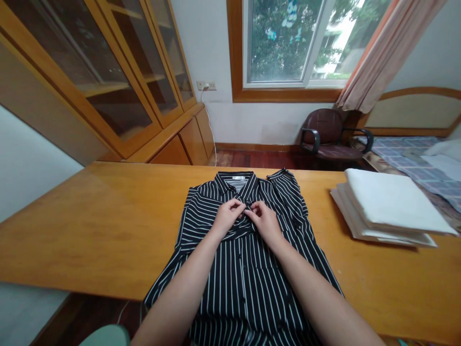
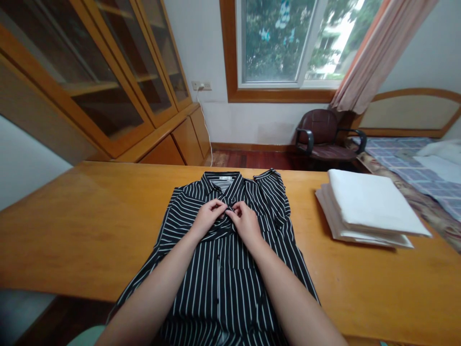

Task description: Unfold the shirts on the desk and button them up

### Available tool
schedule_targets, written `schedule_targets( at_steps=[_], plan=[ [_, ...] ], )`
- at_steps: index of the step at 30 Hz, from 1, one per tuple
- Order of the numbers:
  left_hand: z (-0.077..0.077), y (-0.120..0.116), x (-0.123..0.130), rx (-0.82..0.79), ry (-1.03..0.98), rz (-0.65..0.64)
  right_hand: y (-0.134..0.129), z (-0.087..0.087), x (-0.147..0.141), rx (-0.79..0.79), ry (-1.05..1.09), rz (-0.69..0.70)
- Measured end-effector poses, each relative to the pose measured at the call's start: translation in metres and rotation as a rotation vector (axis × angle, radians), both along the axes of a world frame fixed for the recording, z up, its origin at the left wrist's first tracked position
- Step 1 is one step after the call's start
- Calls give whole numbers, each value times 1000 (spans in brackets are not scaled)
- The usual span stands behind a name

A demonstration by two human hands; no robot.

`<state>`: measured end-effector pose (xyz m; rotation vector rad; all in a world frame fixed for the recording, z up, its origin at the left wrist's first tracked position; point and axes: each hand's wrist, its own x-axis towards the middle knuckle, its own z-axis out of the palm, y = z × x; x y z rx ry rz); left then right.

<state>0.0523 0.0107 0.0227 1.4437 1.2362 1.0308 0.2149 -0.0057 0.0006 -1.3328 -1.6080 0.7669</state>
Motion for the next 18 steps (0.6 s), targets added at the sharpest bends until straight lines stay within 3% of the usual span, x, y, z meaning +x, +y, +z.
schedule_targets(
  at_steps=[5, 12, 18],
  plan=[
    [3, -1, -1, -27, -18, -6, 1, 1, 0, 93, -59, 49],
    [-9, 3, -5, -80, -149, -17, 1, 1, 3, 0, 62, 62],
    [-8, 4, -6, -109, -203, -21, 2, 4, 4, -8, 158, 93]
  ],
)
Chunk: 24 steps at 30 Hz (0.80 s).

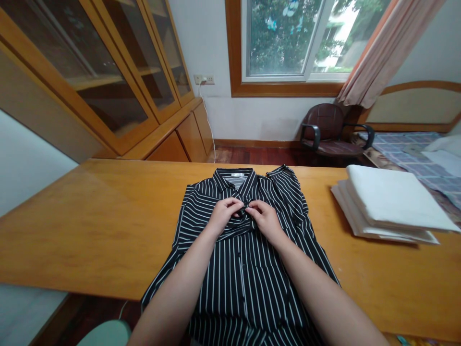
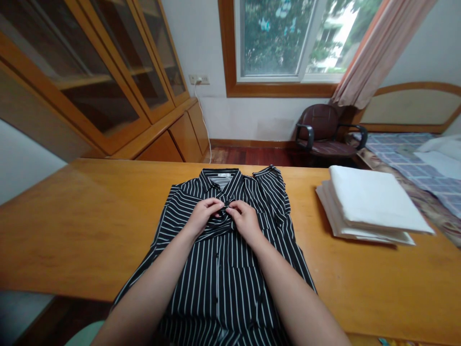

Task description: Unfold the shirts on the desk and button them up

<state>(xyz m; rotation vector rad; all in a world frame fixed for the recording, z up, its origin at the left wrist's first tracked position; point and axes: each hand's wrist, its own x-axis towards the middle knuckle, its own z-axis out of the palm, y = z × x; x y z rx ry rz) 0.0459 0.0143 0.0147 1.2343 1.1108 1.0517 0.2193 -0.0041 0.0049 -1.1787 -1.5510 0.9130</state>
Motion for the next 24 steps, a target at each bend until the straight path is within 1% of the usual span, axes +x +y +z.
schedule_targets(
  at_steps=[4, 7, 10, 14, 17, 20, 22, 24],
  plan=[
    [2, 0, 0, -20, -25, -28, 2, 0, 2, -15, 41, 40],
    [3, 0, -1, -10, 22, -53, 2, 0, 3, 4, 31, 52],
    [4, 0, -3, 14, 80, -105, -1, 1, 1, 50, -26, 49],
    [2, -2, -5, 51, 141, -173, -5, 2, -1, 109, -129, 53],
    [0, -3, -7, 98, 206, -208, -6, 1, -2, 125, -182, 51],
    [2, -4, -9, 124, 251, -253, -6, -1, -2, 128, -222, 38],
    [4, -5, -10, 155, 311, -264, -6, -2, -2, 137, -245, 31],
    [7, -5, -10, 207, 395, -247, -6, -3, -2, 151, -271, 27]
  ],
)
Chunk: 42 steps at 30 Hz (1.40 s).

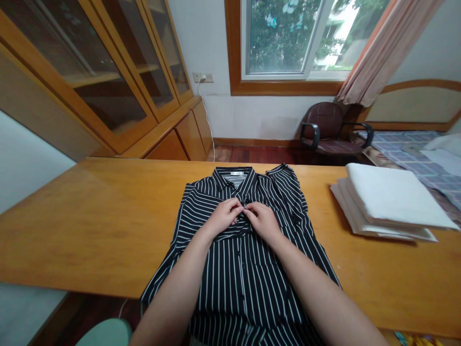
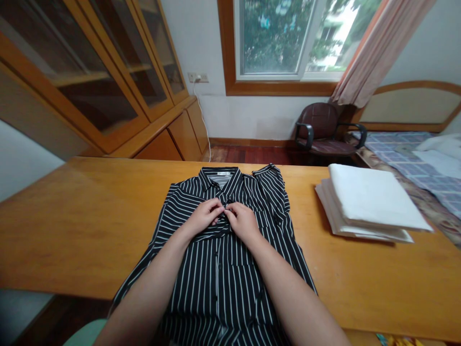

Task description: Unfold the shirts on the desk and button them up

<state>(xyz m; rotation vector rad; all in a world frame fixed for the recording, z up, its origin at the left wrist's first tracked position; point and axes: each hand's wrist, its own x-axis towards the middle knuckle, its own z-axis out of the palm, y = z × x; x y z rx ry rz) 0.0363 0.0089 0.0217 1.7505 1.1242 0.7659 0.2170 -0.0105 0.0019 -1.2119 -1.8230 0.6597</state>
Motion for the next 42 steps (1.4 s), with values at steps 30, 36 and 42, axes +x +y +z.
schedule_targets(
  at_steps=[30, 36, 42],
  plan=[
    [-4, 5, -2, -88, -198, 395, 1, 8, 7, -109, 426, -235],
    [4, 0, -4, 142, -245, 407, 3, 4, 9, -98, 474, -214],
    [21, -21, 5, 358, 263, 72, 4, 4, 11, -146, 522, -159]
  ],
)
